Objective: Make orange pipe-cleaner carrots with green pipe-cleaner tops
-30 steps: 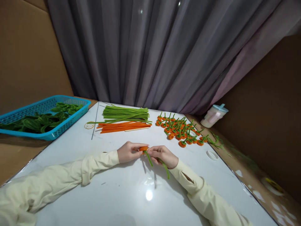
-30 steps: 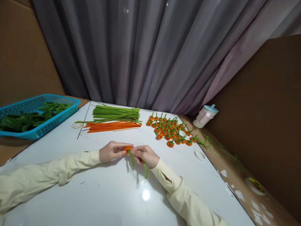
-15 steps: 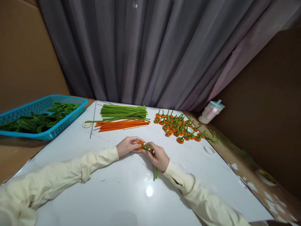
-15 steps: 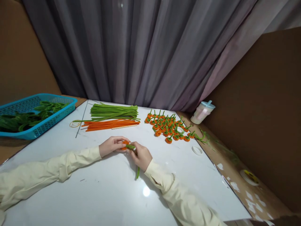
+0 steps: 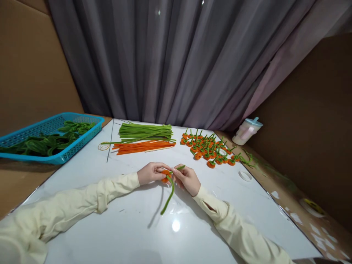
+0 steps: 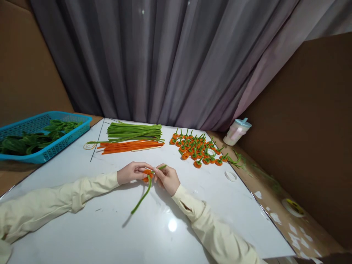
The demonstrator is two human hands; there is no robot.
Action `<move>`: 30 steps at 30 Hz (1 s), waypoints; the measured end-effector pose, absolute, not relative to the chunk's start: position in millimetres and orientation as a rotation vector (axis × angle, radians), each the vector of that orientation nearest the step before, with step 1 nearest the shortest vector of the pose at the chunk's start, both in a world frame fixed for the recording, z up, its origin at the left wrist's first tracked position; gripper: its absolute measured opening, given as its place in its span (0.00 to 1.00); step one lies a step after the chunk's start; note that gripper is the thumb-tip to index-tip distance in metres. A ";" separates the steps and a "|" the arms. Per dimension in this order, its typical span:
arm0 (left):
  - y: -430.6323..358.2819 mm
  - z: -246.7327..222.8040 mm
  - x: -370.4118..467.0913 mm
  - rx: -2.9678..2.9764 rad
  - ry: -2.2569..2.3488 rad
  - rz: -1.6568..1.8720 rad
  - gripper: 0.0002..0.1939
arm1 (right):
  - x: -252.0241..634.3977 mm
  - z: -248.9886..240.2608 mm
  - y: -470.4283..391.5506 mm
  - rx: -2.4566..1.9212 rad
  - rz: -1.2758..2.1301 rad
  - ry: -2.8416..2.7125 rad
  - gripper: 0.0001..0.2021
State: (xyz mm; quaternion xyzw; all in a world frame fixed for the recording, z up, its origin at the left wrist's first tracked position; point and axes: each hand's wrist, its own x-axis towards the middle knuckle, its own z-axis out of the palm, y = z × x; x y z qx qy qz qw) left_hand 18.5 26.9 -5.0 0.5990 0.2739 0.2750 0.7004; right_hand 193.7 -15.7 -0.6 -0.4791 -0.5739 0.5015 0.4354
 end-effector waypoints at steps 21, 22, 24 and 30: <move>27.1 -4.8 22.1 1.288 0.653 0.560 0.21 | 210.6 -5.4 -11.5 -0.900 -0.301 -2.328 0.10; 26.3 -4.8 22.0 1.296 0.638 0.558 0.20 | 210.4 -6.8 -10.7 -0.887 -0.252 -2.338 0.10; 24.5 -4.7 21.7 1.311 0.593 0.551 0.20 | 210.3 -7.3 -9.8 -0.891 -0.103 -2.330 0.12; 20.5 -5.9 18.6 1.398 0.485 0.558 0.17 | 211.6 0.1 -9.5 -1.035 0.864 -2.059 0.15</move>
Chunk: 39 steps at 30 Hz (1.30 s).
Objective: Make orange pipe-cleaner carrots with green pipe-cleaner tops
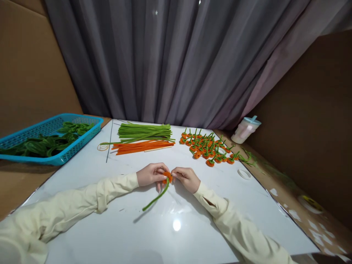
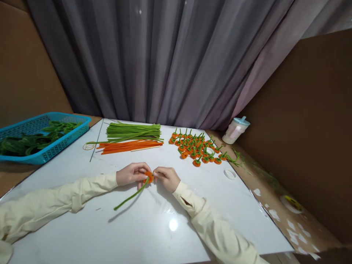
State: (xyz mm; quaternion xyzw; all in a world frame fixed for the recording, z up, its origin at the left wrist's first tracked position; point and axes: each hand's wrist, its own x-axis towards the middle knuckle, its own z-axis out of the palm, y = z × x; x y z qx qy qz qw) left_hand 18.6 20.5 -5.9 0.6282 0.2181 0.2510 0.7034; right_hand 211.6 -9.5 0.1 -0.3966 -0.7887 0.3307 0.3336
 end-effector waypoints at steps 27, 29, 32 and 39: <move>28.6 0.5 21.0 1.031 0.551 0.572 0.20 | 213.9 -15.3 -16.7 -1.043 -0.385 -2.485 0.15; 28.8 -1.8 21.8 1.023 0.564 0.592 0.19 | 213.3 -15.1 -16.3 -1.043 -0.390 -2.508 0.14; 29.5 -3.1 21.3 1.023 0.555 0.570 0.19 | 213.4 -14.8 -15.4 -1.029 -0.367 -2.521 0.13; 27.9 1.1 19.6 1.052 0.550 0.512 0.19 | 214.3 -13.5 -17.1 -0.984 -0.290 -2.504 0.13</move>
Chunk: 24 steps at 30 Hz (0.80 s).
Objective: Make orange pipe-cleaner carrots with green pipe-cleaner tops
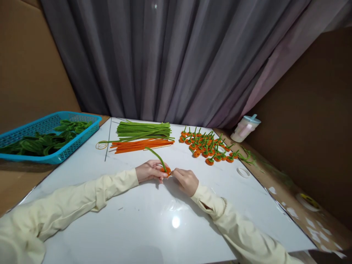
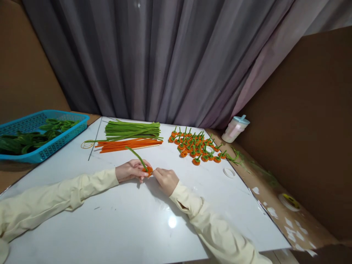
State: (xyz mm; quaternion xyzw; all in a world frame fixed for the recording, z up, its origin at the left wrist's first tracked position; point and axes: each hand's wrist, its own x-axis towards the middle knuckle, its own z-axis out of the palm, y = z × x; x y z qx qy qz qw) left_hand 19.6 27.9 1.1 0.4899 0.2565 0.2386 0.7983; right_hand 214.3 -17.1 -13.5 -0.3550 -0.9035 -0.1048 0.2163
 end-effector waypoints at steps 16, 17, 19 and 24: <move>29.5 3.1 18.5 1.006 0.574 0.481 0.21 | 209.5 -6.5 -16.3 -0.788 -0.075 -2.232 0.14; 29.1 3.2 18.5 1.009 0.575 0.477 0.21 | 209.1 -7.1 -16.4 -0.784 -0.059 -2.231 0.14; 28.4 3.5 18.4 1.018 0.577 0.475 0.21 | 208.6 -8.0 -16.4 -0.781 -0.031 -2.233 0.14; 27.9 4.9 18.9 1.032 0.580 0.491 0.20 | 208.0 -8.7 -15.9 -0.782 0.013 -2.221 0.14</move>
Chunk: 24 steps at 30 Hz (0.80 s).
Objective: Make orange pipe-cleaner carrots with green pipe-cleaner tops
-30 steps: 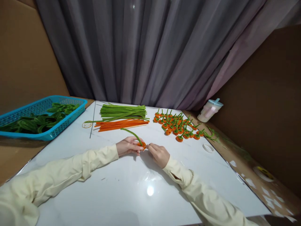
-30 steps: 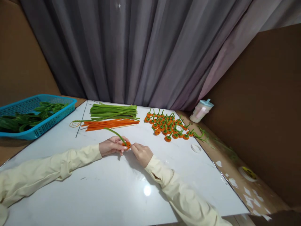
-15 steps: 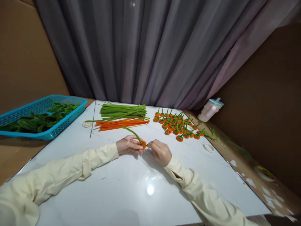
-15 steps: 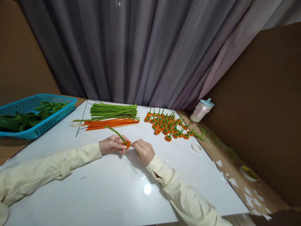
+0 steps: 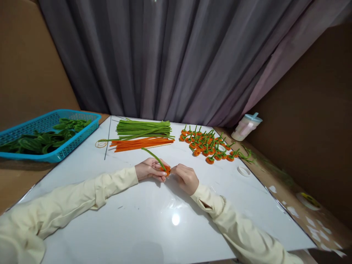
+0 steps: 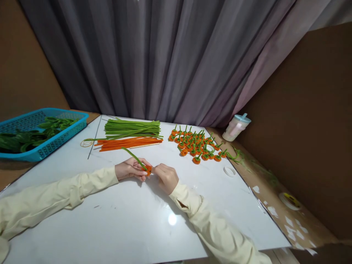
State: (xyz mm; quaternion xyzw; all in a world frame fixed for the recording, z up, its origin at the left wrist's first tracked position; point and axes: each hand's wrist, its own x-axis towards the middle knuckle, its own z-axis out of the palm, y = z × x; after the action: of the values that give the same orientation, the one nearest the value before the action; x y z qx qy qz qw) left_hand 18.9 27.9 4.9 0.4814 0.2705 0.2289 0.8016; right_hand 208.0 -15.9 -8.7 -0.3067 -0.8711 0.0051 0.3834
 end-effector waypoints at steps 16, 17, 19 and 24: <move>22.1 1.7 23.0 1.447 0.612 0.531 0.14 | 194.7 5.7 -24.1 -0.928 0.355 -1.945 0.03; 21.9 1.4 22.4 1.472 0.618 0.514 0.14 | 194.0 6.1 -24.5 -0.926 0.386 -1.934 0.03; 21.7 1.1 21.3 1.505 0.613 0.475 0.14 | 193.1 7.3 -25.4 -0.925 0.441 -1.893 0.06; 20.2 4.5 19.9 1.472 0.587 0.440 0.15 | 192.8 6.3 -24.1 -1.006 0.675 -1.726 0.10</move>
State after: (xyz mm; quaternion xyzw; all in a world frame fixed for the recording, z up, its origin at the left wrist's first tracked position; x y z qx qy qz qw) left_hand 19.9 20.2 4.5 0.6557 0.2615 0.1959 0.6807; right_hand 192.8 -24.1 6.3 -0.4148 -0.7118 0.2782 0.4938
